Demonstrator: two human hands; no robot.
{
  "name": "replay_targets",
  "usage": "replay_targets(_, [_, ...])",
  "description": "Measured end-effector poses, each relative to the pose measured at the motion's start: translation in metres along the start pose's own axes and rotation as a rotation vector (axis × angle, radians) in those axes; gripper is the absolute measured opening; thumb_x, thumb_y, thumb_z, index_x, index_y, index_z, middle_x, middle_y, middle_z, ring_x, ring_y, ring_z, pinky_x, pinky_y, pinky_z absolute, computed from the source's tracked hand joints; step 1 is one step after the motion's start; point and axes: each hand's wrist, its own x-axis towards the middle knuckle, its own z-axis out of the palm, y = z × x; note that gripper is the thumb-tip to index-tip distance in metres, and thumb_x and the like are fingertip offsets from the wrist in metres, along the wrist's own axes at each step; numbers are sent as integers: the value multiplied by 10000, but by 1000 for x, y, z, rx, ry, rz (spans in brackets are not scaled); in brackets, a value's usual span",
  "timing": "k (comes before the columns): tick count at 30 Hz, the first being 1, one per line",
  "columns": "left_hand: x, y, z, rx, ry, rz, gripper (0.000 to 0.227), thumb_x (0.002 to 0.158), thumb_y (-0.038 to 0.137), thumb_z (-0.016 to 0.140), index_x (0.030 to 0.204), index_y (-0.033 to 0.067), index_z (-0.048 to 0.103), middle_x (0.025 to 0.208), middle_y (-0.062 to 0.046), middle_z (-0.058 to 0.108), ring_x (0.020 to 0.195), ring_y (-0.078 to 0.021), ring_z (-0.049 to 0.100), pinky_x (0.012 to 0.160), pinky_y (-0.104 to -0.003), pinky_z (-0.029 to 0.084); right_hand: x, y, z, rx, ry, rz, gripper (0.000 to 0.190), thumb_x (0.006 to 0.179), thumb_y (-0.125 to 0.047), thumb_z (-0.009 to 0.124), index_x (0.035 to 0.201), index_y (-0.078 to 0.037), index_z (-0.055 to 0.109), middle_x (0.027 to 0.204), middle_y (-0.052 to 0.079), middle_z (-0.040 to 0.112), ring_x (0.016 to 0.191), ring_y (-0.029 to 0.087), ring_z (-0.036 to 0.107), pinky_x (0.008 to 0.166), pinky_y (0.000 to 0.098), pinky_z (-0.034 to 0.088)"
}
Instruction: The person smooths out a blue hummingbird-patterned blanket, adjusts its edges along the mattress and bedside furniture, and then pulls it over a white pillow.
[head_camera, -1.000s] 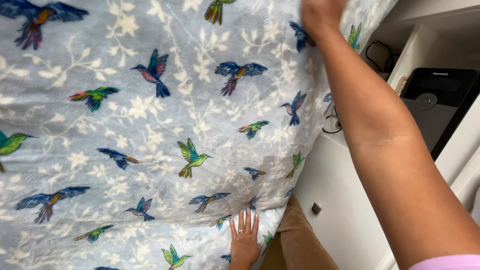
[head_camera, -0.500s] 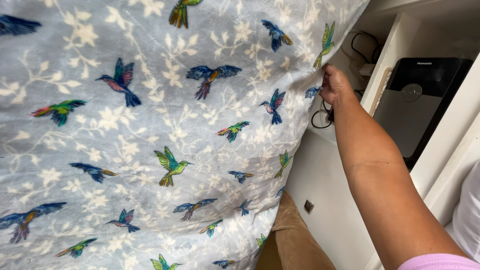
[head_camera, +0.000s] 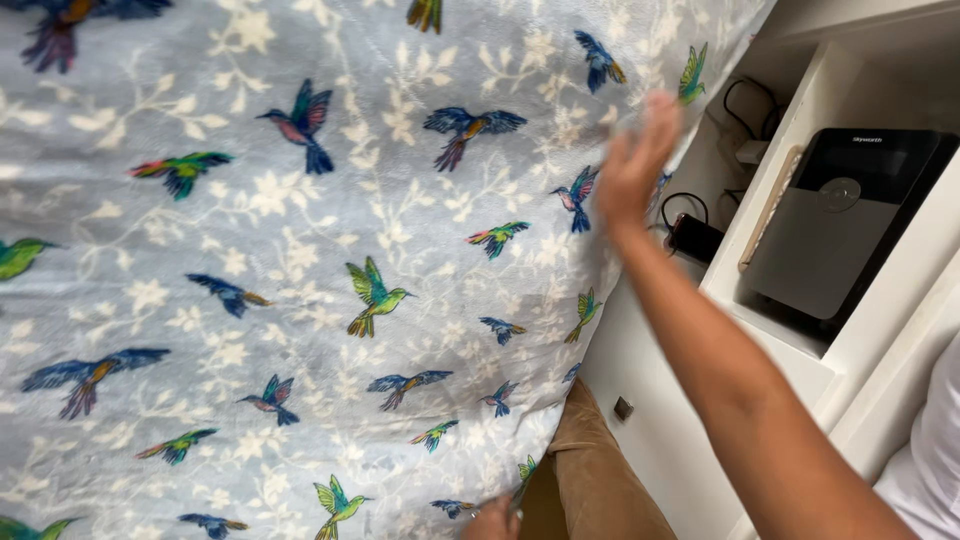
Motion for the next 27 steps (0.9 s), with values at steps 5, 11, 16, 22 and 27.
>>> replay_targets(5, [33,-9,-1,-265,114,29,370,874,344,601,1235,351,682,1297,44,685,1181,-244,647,990,-430,505,-132,13,1,-168,-535,-475,613,1143,-482,335,1683,-235,179,1757,105,87,1638,373,64,1294,629,118])
replay_targets(11, [47,-56,20,-388,-353,-490,398,941,572,477,1312,520,610,1476,170,548,1357,-181,548,1164,-356,365,-134,131,-32,-546,-455,-84,667,1056,-407,391,1640,-117,249,1692,196,240,1558,368,223,1261,500,162])
replay_targets(16, [27,-90,28,-164,-581,-447,539,988,627,460,1382,276,570,1435,24,555,1327,-229,551,1095,-374,446,-127,84,-25,-423,-267,-50,643,1112,-252,487,1671,-124,196,1708,218,108,1572,426,76,1271,570,126])
replay_targets(22, [19,-168,-39,-1796,-210,186,436,1053,310,433,1123,-24,704,1047,-201,764,949,-307,722,888,-476,600,-221,-86,54,-174,-641,-799,752,1148,-303,672,1706,-317,169,1772,71,25,1648,403,-6,1351,649,92])
replay_targets(27, [-28,-146,-85,-1886,-87,113,474,1029,430,478,1273,65,656,1205,-151,737,1205,-288,674,1042,-443,487,-323,-81,66,-304,-752,-1172,581,1120,-566,414,1625,-352,222,1718,53,90,1602,344,40,1286,630,-7])
